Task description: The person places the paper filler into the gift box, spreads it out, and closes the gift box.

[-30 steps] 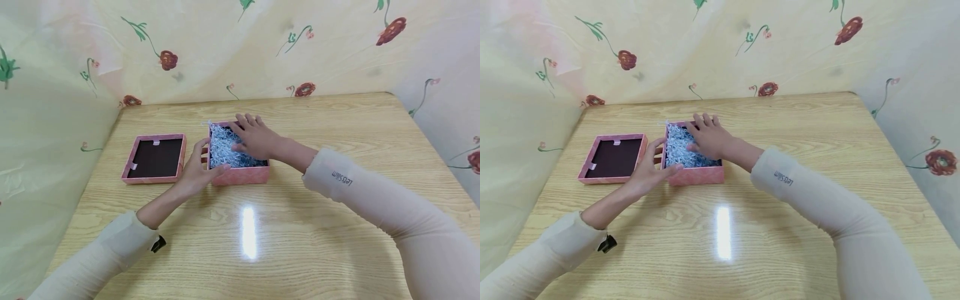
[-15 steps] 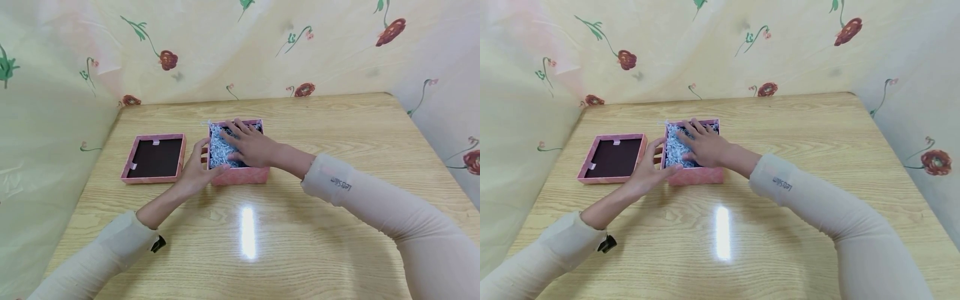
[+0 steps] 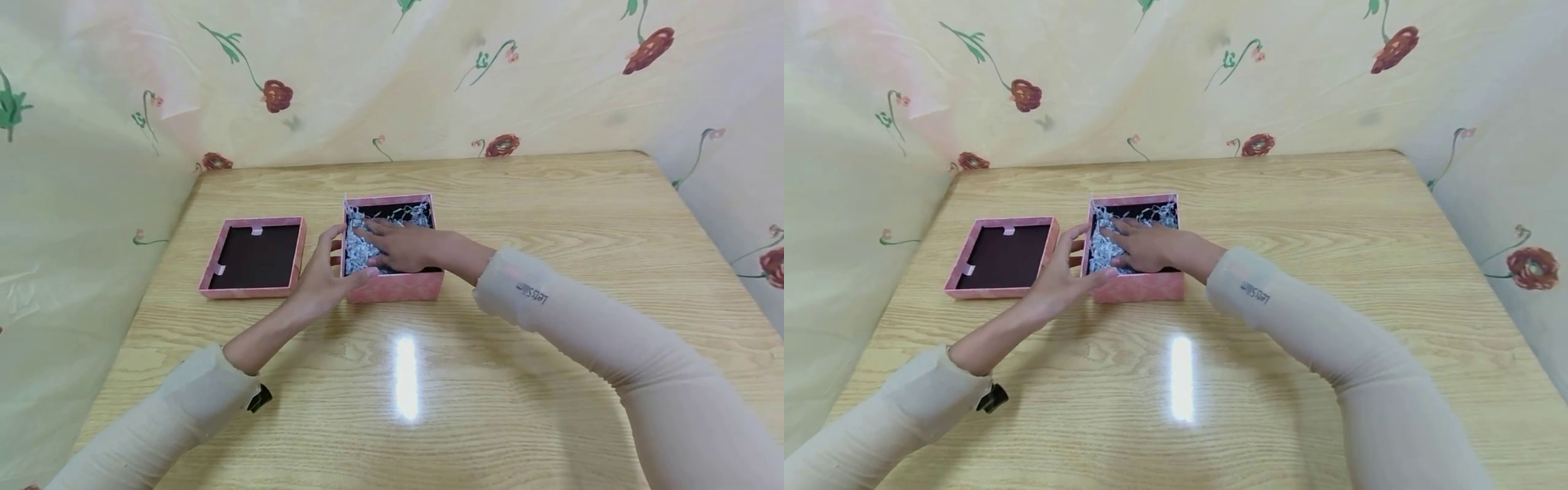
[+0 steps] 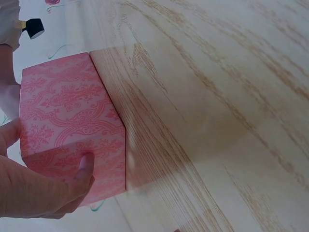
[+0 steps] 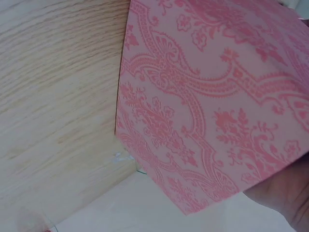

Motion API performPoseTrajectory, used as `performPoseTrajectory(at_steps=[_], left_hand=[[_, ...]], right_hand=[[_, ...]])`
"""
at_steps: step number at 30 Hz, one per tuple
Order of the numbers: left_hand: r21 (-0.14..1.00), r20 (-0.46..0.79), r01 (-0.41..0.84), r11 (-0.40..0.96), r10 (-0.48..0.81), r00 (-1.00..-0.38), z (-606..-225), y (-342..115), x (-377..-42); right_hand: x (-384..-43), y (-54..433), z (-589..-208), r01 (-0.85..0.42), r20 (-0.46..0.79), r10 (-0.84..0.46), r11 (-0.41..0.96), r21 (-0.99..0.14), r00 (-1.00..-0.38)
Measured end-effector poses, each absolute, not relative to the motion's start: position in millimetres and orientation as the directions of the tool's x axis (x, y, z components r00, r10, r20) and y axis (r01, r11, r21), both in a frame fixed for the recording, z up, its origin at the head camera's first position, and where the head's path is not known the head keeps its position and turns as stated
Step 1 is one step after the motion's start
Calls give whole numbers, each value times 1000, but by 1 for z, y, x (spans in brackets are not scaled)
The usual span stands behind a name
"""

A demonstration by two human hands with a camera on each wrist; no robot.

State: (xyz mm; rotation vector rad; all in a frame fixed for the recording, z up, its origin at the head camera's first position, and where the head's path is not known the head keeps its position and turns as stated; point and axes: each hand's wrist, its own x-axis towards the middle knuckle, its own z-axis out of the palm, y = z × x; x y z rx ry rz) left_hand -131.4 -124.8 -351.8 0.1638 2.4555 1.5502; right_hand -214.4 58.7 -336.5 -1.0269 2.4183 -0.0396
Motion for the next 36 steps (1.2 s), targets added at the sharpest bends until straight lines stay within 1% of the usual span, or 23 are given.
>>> performPoseTrajectory(at_steps=[8,12,15,22,25,28,33,36], left_hand=[[897,-137,-33,441,207,-969,-352,-124,-132],[896,-148,-41,442,209,-967,-353,-124,-131],[897,-150,-41,440,215,-965,-353,-124,-131],[902,-127,-18,431,227,-965,-354,-126,-131],[905,-123,-13,425,233,-965,-354,-126,-131],[905,-123,-14,426,231,-965,-354,-125,-130],[900,-128,-18,435,225,-966,-355,-125,-130],[899,-131,-22,437,221,-966,-355,-125,-130]], right_hand=[[-215,55,-336,-645,-496,-643,738,-198,-583],[-212,58,-329,-633,-484,-644,744,-215,-593],[-208,62,-320,-632,-430,-660,740,-231,-616],[-204,66,-312,-681,-208,-715,700,-215,-668],[-207,63,-316,-680,-165,-703,711,-179,-692],[-210,57,-322,-685,-160,-699,715,-139,-697],[-212,51,-333,-721,-190,-714,692,-41,-674],[-210,51,-337,-752,-185,-736,659,27,-651]])
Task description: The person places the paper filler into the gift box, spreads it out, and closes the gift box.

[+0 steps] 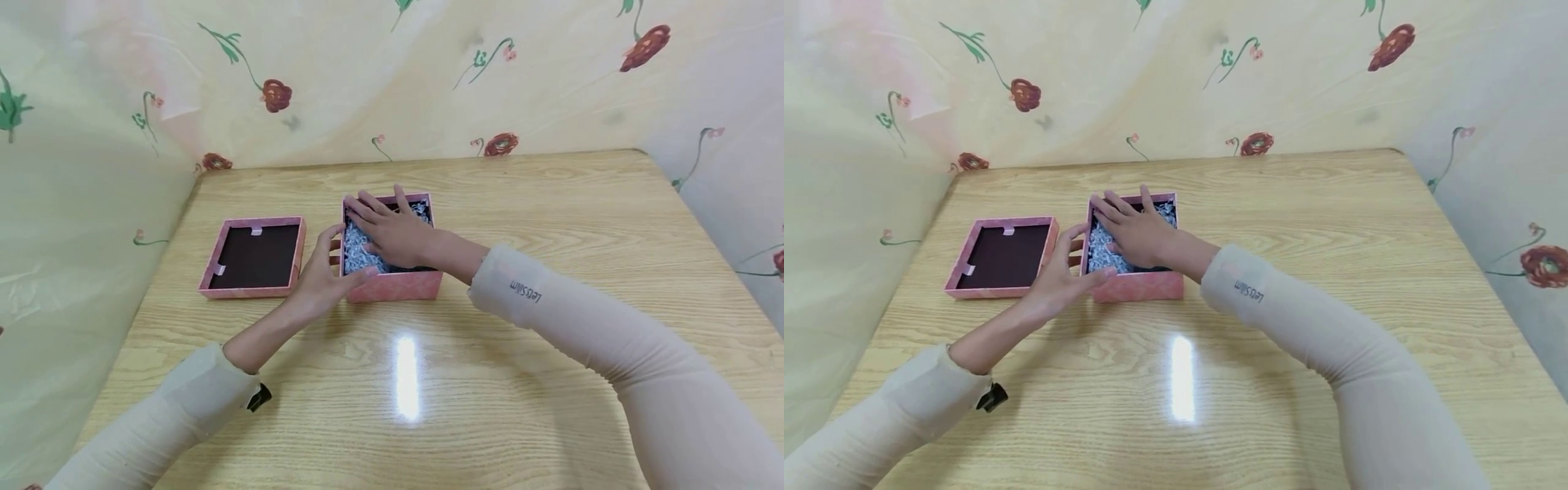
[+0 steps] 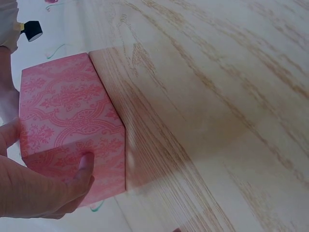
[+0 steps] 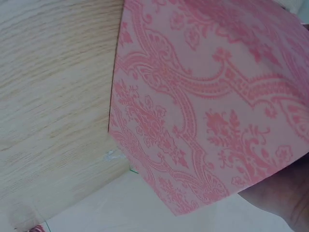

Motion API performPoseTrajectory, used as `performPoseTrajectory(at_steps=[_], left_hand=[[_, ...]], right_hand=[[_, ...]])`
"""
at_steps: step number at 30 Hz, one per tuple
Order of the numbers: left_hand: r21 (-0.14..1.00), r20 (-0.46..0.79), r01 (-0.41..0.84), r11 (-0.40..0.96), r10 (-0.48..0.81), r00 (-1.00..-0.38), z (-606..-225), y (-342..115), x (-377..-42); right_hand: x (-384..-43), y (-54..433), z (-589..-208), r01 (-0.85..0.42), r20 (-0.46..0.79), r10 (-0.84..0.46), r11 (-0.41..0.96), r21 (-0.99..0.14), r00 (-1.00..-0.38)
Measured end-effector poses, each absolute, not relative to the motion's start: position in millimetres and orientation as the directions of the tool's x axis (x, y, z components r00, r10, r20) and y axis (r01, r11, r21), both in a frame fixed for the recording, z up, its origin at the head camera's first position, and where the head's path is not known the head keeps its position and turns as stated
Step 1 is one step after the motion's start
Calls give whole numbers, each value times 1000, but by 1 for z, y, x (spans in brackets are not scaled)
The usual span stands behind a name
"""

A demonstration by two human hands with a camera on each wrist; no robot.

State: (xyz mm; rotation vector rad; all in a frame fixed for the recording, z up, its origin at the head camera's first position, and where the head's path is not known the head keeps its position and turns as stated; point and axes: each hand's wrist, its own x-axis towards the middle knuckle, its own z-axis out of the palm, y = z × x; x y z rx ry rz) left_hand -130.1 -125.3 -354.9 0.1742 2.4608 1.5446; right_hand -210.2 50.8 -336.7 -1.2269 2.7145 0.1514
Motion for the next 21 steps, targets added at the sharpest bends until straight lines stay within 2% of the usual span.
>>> performPoseTrajectory(at_steps=[4,9,16,21], left_hand=[[899,-133,-24,438,220,-966,-354,-126,-130],[898,-132,-25,440,215,-968,-354,-126,-130],[893,-123,-10,450,222,-967,-355,-125,-129],[892,-118,-3,453,225,-967,-355,-125,-129]], right_hand=[[-206,52,-340,-781,-199,-761,623,43,-618],[-204,51,-342,-785,-241,-759,619,18,-605],[-210,51,-348,-759,-358,-753,632,-159,-552],[-216,51,-355,-712,-440,-717,669,-216,-540]])
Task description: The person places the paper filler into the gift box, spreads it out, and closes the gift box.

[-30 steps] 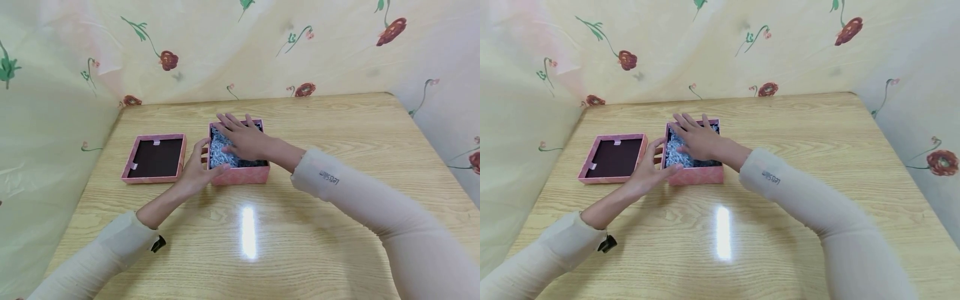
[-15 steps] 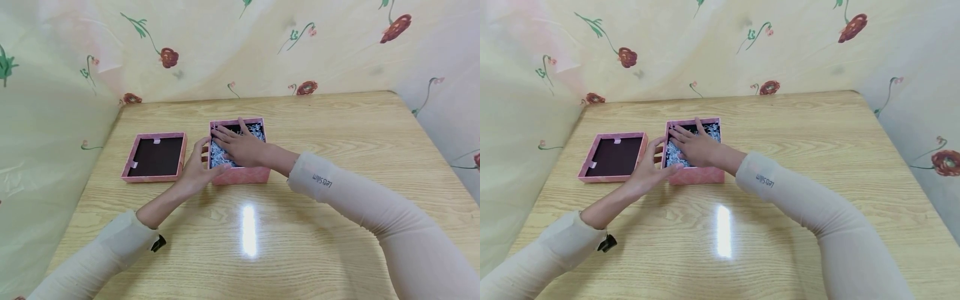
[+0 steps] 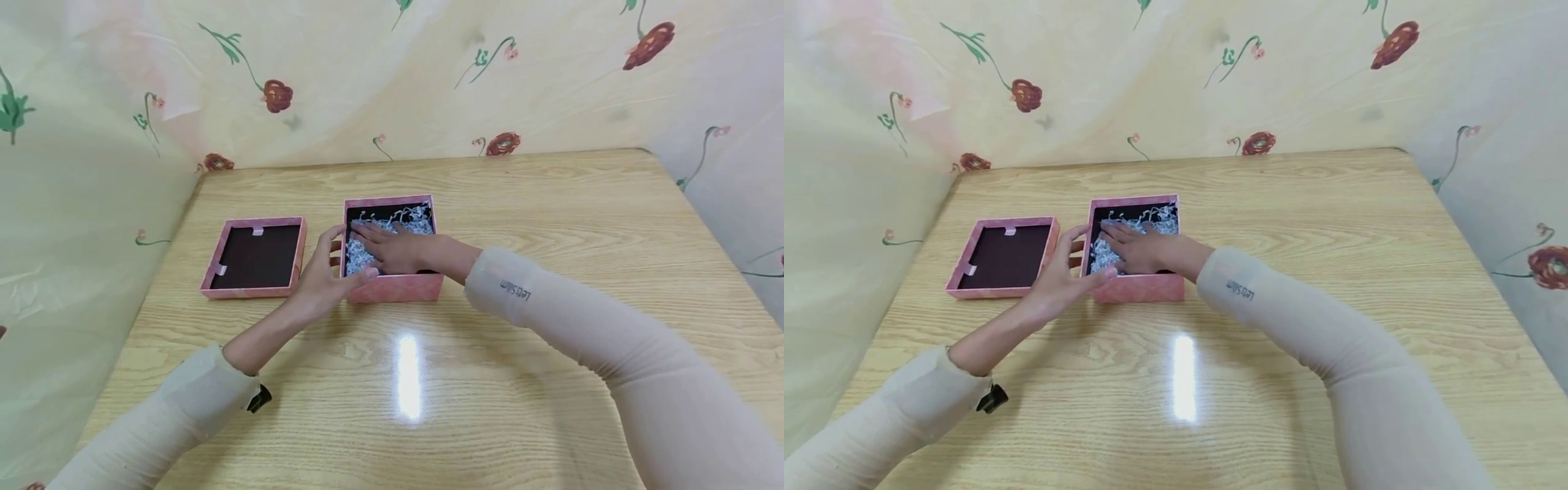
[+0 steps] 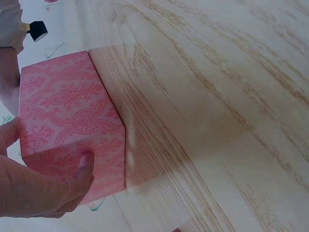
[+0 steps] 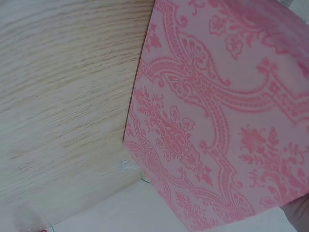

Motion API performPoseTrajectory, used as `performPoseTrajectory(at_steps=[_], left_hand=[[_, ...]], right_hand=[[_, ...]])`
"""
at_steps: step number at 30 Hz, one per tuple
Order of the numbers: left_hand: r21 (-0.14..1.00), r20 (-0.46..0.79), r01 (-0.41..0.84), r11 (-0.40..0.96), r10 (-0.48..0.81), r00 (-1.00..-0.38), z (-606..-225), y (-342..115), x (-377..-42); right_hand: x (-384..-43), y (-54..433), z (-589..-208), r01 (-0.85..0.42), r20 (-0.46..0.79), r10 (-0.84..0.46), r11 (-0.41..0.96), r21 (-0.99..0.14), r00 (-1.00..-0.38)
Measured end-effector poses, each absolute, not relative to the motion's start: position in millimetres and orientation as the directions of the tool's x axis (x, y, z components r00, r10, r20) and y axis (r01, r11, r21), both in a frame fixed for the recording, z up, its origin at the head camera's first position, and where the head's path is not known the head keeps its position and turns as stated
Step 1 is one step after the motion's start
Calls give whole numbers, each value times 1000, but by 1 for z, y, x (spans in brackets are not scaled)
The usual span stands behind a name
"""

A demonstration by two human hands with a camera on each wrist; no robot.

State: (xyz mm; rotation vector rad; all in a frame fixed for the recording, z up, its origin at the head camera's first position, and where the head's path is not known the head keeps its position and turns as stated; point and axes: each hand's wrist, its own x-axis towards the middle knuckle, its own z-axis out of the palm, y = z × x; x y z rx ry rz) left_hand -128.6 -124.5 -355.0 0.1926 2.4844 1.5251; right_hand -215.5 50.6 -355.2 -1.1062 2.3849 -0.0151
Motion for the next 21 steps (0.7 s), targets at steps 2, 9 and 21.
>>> performPoseTrajectory(at_steps=[2,9,21], left_hand=[[891,-120,-5,454,225,-967,-354,-124,-128],[894,-152,-43,446,211,-966,-354,-125,-127],[900,-142,-25,435,240,-960,-354,-126,-128]], right_hand=[[-216,50,-356,-703,-457,-709,676,-220,-538],[-216,55,-342,-674,-467,-712,682,-285,-524],[-203,85,-296,-582,-274,-747,650,-488,-605]])
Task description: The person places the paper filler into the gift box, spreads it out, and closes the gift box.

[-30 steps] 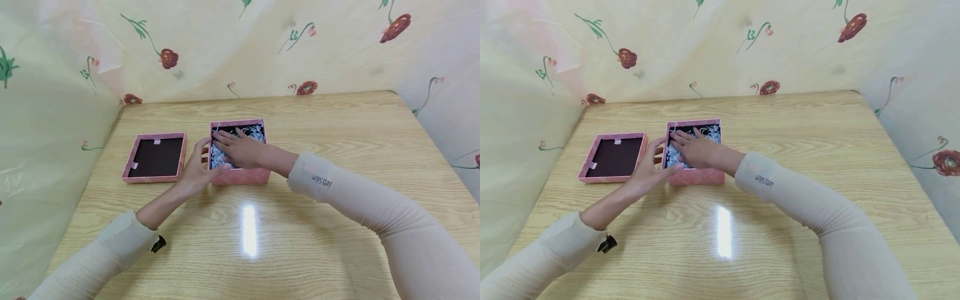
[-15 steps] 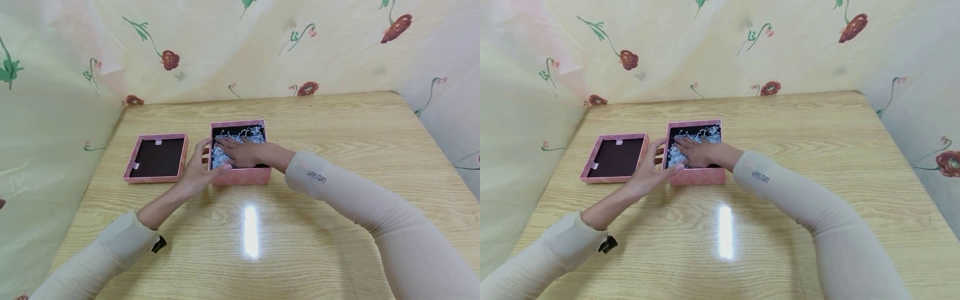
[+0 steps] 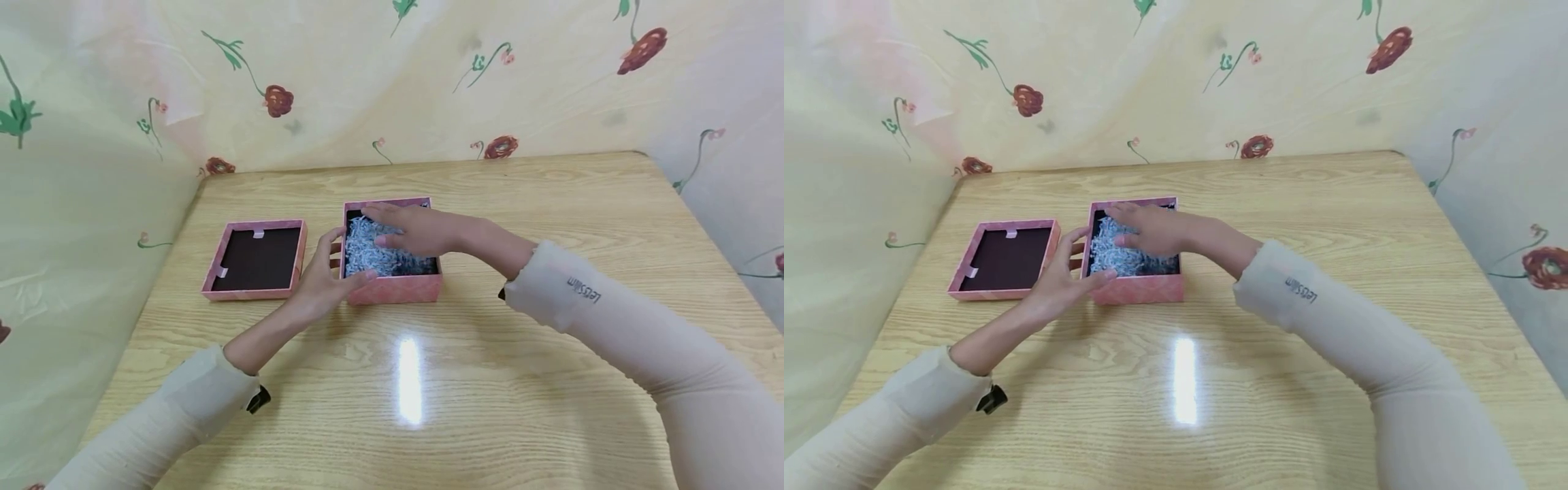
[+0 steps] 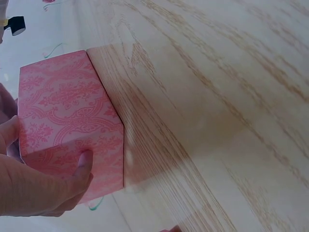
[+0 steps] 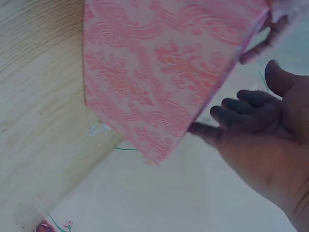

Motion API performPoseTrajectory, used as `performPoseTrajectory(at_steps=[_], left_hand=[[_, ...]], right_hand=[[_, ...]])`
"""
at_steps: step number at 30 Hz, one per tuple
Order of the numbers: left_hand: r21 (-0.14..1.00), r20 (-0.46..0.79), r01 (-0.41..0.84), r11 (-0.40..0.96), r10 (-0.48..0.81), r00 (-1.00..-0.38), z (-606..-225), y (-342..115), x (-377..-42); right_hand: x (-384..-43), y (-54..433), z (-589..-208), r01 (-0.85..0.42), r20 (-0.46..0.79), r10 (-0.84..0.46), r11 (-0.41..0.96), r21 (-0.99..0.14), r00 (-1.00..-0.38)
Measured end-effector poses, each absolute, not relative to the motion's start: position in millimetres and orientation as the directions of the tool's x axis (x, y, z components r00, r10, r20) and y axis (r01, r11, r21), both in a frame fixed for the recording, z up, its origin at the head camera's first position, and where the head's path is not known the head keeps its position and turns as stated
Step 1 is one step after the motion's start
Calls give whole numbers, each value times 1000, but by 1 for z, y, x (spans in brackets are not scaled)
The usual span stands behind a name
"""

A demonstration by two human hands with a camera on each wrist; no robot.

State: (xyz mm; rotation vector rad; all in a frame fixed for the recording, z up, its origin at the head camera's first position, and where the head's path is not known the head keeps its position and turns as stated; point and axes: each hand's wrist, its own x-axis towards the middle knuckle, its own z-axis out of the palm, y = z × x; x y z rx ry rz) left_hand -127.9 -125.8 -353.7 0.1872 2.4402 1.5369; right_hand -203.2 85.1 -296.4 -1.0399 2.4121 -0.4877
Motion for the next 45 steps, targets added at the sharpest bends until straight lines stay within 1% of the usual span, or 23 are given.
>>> performPoseTrajectory(at_steps=[3,7,21,28,34,45], left_hand=[[904,-142,-24,427,246,-959,-354,-127,-128],[905,-145,-28,424,246,-958,-353,-127,-128],[911,-130,-8,412,269,-954,-353,-129,-127],[916,-140,-27,401,255,-957,-350,-135,-128],[909,-156,-53,414,219,-963,-348,-142,-129],[853,-165,-72,516,136,-977,-335,-167,-135]], right_hand=[[-202,87,-289,-585,-244,-738,657,-476,-629],[-203,88,-283,-572,-245,-712,684,-453,-658],[-202,87,-270,-527,-200,-664,711,-464,-720],[-200,82,-264,-455,-208,-612,737,-499,-763],[-198,74,-264,-434,-195,-603,729,-530,-774],[-194,64,-265,-393,-155,-591,686,-612,-792]])
